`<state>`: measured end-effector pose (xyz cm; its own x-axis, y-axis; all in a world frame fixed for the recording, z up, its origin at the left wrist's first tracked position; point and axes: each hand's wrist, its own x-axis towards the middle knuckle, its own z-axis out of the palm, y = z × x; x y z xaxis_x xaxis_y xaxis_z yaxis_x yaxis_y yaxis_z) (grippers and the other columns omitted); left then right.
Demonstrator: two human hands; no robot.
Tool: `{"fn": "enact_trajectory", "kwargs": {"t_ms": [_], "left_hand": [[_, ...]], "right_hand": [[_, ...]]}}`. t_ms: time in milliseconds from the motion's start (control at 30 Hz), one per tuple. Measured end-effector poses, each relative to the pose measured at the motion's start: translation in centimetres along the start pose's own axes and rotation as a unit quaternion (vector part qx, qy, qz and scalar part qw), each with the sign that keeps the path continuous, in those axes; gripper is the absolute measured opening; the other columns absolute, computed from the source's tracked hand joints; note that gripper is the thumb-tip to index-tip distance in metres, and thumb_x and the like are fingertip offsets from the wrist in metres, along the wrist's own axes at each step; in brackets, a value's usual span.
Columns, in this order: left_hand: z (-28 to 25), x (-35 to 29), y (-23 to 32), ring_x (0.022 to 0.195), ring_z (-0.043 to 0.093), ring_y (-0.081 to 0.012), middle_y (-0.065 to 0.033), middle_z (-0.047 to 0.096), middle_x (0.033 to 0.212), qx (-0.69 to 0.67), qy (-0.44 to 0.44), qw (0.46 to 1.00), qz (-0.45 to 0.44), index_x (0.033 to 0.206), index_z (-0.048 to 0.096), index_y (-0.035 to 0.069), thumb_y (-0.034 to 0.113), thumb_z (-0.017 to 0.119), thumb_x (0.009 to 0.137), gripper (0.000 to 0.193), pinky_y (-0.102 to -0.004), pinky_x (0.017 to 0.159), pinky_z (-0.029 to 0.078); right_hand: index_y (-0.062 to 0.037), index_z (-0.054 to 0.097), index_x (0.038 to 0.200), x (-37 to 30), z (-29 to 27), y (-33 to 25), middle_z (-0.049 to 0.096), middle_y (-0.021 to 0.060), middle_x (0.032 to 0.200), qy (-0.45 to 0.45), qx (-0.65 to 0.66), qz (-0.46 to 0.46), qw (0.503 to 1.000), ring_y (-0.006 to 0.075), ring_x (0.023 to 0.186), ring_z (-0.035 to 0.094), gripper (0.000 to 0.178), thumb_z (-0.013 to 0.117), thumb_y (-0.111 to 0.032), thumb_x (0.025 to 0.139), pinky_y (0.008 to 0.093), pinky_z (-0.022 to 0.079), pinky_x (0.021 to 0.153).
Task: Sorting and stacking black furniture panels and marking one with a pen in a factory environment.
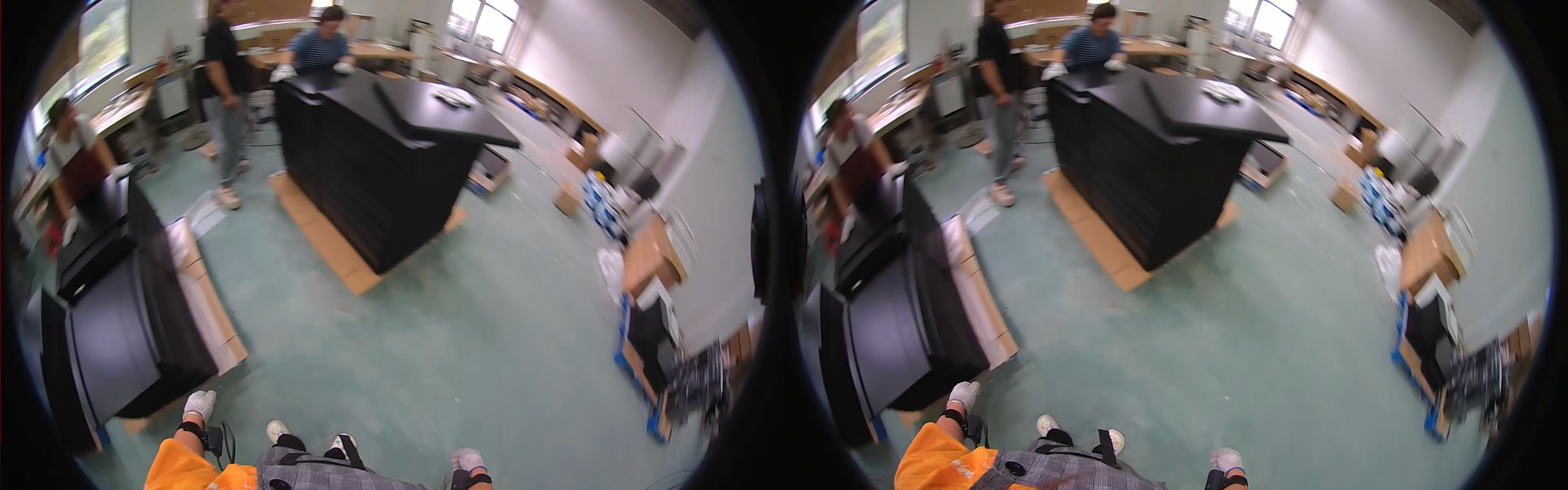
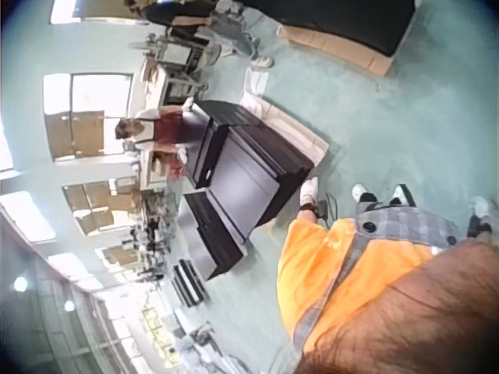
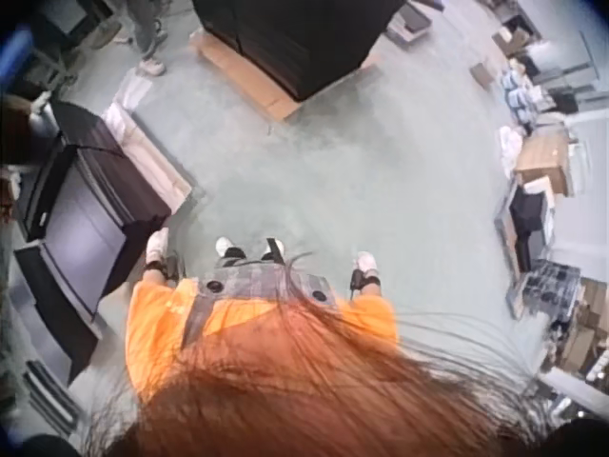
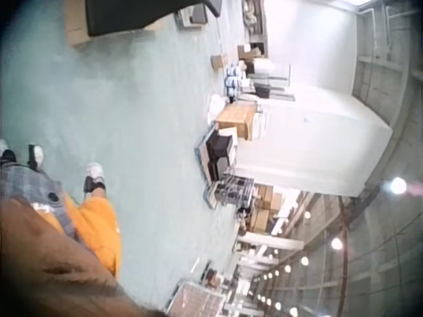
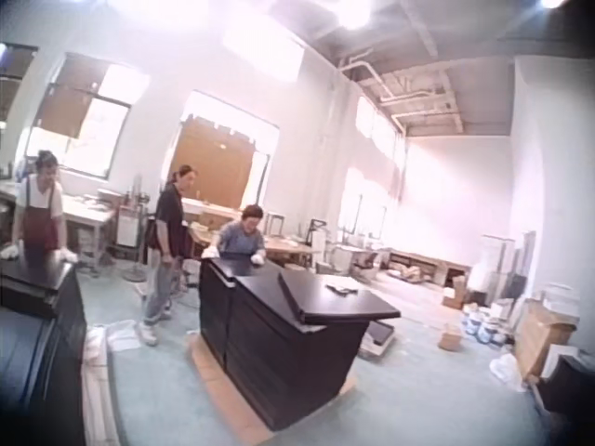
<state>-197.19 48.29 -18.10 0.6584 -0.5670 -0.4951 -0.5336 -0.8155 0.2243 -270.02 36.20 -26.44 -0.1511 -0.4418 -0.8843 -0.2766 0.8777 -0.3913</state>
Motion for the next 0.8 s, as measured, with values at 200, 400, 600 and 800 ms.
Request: {"fn": "enact_trajectory", "kwargs": {"t_ms": [200, 400, 600, 800], "left_hand": [[1.8, -2.7, -15.8, 0.101, 0.057, -0.0441, -0.0301, 0.061, 0.099, -0.024, 0.046, 0.993, -0.107, 0.09, 0.067, -0.003, 0.035, 0.039, 0.083, 0.047, -0.0482, 0.089, 0.044], [0.0, -2.4, -19.9, 0.103, 0.055, -0.0463, -0.0312, 0.06, 0.101, -0.127, 0.079, 0.967, -0.207, 0.092, 0.065, -0.006, 0.035, 0.043, 0.085, 0.047, -0.0485, 0.09, 0.043], [-1.8, 0.7, -20.9, 0.103, 0.059, -0.0419, -0.0263, 0.063, 0.105, -0.242, 0.132, 0.929, -0.247, 0.107, 0.063, -0.002, 0.028, 0.052, 0.084, 0.039, -0.0441, 0.091, 0.045], [-1.5, 5.5, -19.8, 0.107, 0.058, -0.0393, -0.027, 0.062, 0.111, -0.296, 0.22, 0.888, -0.276, 0.113, 0.059, -0.006, 0.025, 0.056, 0.083, 0.043, -0.0403, 0.092, 0.045]], "right_hand": [[-0.0013, 0.067, 0.09, 0.0, 9.0, -15.2, 0.062, 0.0074, 0.069, -0.017, -0.148, -0.124, 0.981, 0.0179, 0.055, 0.055, 0.024, 0.045, -0.011, 0.091, 0.0322, 0.048, 0.051], [-0.0038, 0.068, 0.1, -1.5, 18.3, -21.0, 0.063, 0.0061, 0.073, -0.067, -0.237, -0.177, 0.953, 0.0154, 0.06, 0.057, 0.028, 0.043, -0.013, 0.091, 0.03, 0.049, 0.055], [-0.0043, 0.068, 0.104, -1.3, 25.4, -25.3, 0.062, 0.0033, 0.072, -0.065, -0.328, -0.158, 0.929, 0.0152, 0.061, 0.057, 0.024, 0.05, -0.011, 0.089, 0.0297, 0.05, 0.057], [-0.0052, 0.068, 0.095, 2.6, 28.6, -32.5, 0.06, 0.0021, 0.069, -0.124, -0.325, -0.122, 0.93, 0.0135, 0.056, 0.053, 0.016, 0.058, -0.016, 0.088, 0.0289, 0.045, 0.051]]}}
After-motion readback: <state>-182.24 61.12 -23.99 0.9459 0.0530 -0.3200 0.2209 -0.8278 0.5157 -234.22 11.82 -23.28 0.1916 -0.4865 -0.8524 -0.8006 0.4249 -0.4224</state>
